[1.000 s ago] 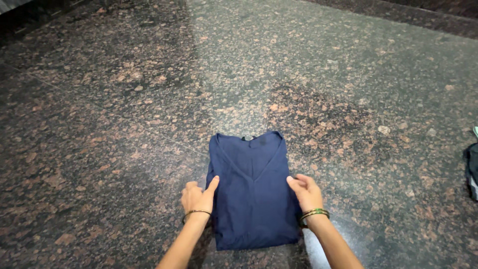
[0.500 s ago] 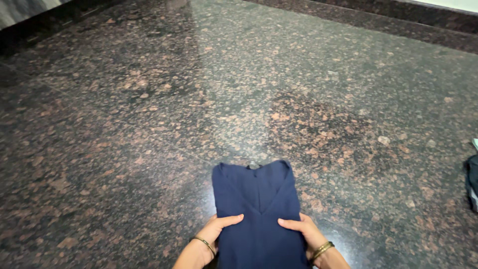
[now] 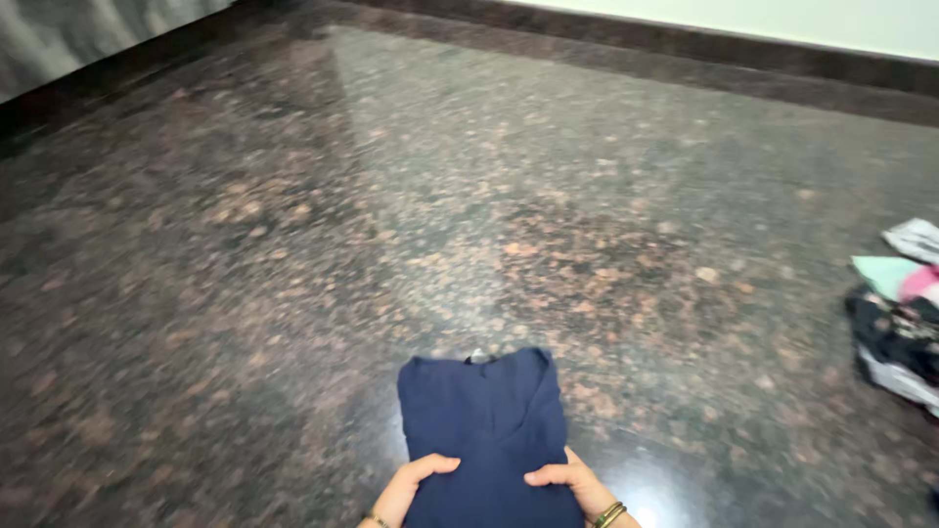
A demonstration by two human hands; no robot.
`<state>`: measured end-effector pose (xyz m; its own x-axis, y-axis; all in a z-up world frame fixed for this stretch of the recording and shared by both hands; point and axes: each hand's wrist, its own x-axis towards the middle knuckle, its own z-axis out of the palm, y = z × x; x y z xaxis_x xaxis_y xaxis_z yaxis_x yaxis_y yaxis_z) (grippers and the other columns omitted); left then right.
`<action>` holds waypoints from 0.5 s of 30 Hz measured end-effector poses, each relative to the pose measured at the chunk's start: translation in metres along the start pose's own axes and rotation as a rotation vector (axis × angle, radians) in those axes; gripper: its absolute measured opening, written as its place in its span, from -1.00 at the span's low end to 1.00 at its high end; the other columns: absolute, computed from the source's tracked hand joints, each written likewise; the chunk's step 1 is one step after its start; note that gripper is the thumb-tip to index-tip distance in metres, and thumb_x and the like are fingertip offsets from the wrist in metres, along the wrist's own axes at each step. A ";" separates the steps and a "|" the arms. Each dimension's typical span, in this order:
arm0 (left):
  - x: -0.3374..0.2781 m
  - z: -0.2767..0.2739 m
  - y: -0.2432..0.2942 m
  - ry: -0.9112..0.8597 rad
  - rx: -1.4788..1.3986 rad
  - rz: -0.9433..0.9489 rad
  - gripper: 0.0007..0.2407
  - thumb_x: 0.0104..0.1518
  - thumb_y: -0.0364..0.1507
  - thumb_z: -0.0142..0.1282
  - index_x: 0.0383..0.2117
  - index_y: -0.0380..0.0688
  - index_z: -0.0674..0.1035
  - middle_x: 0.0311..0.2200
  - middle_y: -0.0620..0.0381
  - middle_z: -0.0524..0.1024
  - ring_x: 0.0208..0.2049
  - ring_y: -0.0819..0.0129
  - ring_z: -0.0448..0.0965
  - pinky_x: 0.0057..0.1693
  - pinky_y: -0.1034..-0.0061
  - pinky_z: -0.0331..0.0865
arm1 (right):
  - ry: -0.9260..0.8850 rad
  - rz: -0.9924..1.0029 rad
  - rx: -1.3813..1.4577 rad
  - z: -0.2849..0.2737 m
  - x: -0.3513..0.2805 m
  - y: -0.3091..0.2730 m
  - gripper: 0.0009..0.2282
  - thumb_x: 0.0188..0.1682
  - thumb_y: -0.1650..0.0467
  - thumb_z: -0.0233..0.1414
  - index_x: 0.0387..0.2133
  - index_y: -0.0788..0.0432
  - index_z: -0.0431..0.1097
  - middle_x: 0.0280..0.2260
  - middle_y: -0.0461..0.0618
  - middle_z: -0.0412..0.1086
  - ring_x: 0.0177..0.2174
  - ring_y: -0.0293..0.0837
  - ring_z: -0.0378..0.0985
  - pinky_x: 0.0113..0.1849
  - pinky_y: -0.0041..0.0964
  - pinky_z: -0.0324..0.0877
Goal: The person folds several garments on a dark speckled floor, including a pink floral shirt, a navy blue top, and a white patterned top with a dark floral border. Each item is smoothed, folded into a compact rectangle, and placed onto a growing stack on a nearby bed.
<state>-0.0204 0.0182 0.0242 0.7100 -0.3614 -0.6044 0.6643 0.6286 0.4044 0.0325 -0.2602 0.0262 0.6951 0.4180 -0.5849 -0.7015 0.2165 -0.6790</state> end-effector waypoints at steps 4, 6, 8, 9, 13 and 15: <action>0.034 0.009 -0.006 -0.065 0.007 -0.072 -0.70 -0.06 -0.48 0.16 -0.20 -0.42 0.67 -0.32 -0.14 0.70 -0.33 0.11 0.69 -0.10 0.32 0.54 | 0.074 -0.104 -0.057 -0.009 -0.046 -0.018 -0.24 -0.43 0.58 0.20 0.22 0.22 0.24 0.01 0.16 0.49 -0.04 0.04 0.57 -0.02 -0.12 0.48; 0.055 0.041 -0.006 -0.071 0.063 -0.091 -0.69 -0.06 -0.47 0.16 -0.20 -0.41 0.67 -0.31 -0.13 0.71 -0.30 0.13 0.71 -0.06 0.33 0.54 | 0.162 -0.202 -0.088 -0.021 -0.078 -0.035 -0.20 -0.46 0.61 0.22 0.23 0.19 0.20 0.05 0.11 0.47 0.01 0.02 0.54 0.03 -0.13 0.46; 0.067 0.089 -0.011 -0.075 0.170 -0.116 -0.69 -0.05 -0.46 0.17 -0.19 -0.41 0.67 -0.30 -0.13 0.71 -0.29 0.13 0.70 -0.06 0.33 0.54 | 0.163 -0.353 -0.112 -0.034 -0.121 -0.052 -0.16 -0.47 0.63 0.23 0.27 0.19 0.19 0.11 0.06 0.43 0.09 -0.06 0.47 0.10 -0.22 0.36; 0.075 0.116 -0.013 -0.085 0.229 -0.131 -0.69 -0.05 -0.46 0.17 -0.19 -0.42 0.68 -0.30 -0.13 0.71 -0.29 0.14 0.70 -0.06 0.33 0.54 | 0.179 -0.431 -0.130 -0.045 -0.143 -0.061 -0.14 -0.48 0.64 0.24 0.28 0.19 0.19 0.14 0.03 0.41 0.13 -0.10 0.44 0.14 -0.26 0.32; 0.085 0.253 -0.040 -0.220 0.453 -0.184 -0.69 -0.03 -0.45 0.17 -0.19 -0.43 0.68 -0.30 -0.13 0.71 -0.29 0.14 0.69 -0.06 0.33 0.52 | 0.344 -0.589 -0.225 -0.082 -0.268 -0.088 -0.12 -0.44 0.64 0.23 0.32 0.15 0.16 0.20 -0.06 0.38 0.20 -0.20 0.35 0.19 -0.36 0.19; 0.080 0.325 -0.062 -0.309 0.557 -0.192 -0.69 -0.02 -0.45 0.17 -0.19 -0.43 0.68 -0.30 -0.13 0.71 -0.28 0.15 0.69 -0.06 0.33 0.52 | 0.413 -0.655 -0.215 -0.084 -0.335 -0.101 -0.13 -0.44 0.63 0.22 0.33 0.16 0.19 0.19 -0.04 0.39 0.19 -0.21 0.38 0.18 -0.38 0.21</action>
<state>0.0711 -0.2731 0.1740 0.5461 -0.6644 -0.5102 0.7483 0.1131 0.6537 -0.1163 -0.4963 0.2531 0.9865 -0.1041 -0.1267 -0.1149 0.1121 -0.9870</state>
